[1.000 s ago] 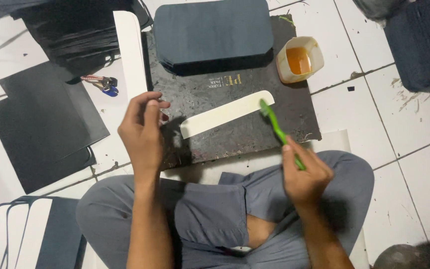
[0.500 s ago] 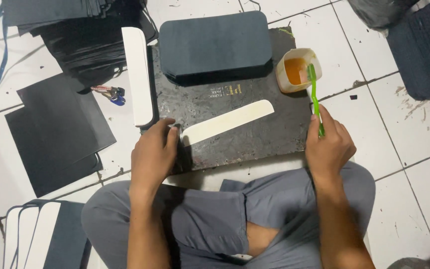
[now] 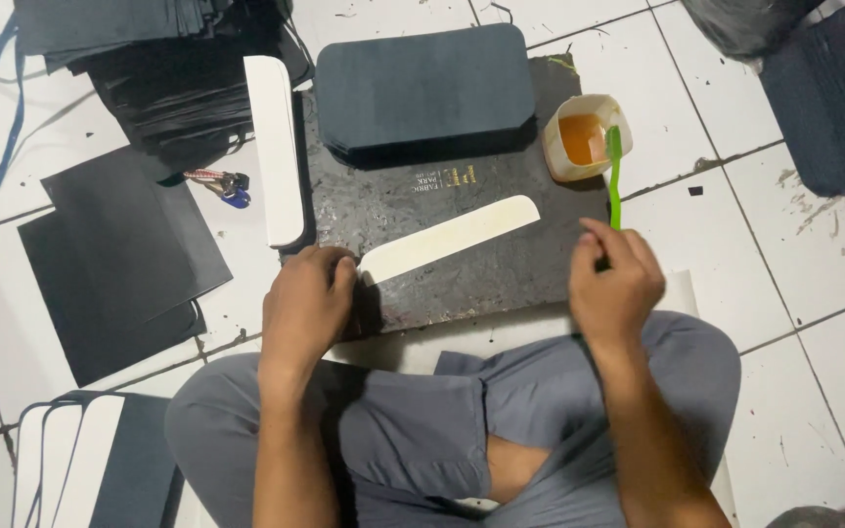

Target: Applying glue to leather strips and bonding them to base components for assembly

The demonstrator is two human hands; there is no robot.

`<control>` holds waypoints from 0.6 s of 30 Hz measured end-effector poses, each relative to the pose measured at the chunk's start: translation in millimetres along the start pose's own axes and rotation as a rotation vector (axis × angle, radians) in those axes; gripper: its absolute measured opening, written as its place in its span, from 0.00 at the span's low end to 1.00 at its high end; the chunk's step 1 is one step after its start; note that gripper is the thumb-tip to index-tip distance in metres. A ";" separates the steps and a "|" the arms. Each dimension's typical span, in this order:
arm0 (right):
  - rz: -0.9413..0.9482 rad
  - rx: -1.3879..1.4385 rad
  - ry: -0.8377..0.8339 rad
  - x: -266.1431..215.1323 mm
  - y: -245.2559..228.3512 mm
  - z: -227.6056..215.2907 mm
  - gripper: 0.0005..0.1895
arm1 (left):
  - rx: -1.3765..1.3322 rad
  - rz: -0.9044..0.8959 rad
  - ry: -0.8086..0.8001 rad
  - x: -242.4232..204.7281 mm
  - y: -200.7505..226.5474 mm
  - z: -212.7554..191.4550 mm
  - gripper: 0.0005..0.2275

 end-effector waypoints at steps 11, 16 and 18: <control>0.468 -0.137 -0.491 5.4 7.4 62.8 0.19 | -0.111 -0.155 -0.061 3.6 -34.1 21.1 0.16; 0.550 -0.049 -0.514 1.2 14.9 62.9 0.17 | -0.131 -0.212 -0.081 2.4 -29.3 20.9 0.17; 0.595 0.002 -0.511 -0.5 16.8 63.1 0.16 | -0.189 -0.258 -0.089 0.6 -27.9 19.8 0.18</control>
Point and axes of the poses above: each hand's wrist, its own x-axis towards the middle knuckle, its own z-axis out of the palm, y = z × x, the point moved 9 cm from there along x, towards the middle knuckle, and after that the axes turned 9 degrees about z, right-handed, at the moved point
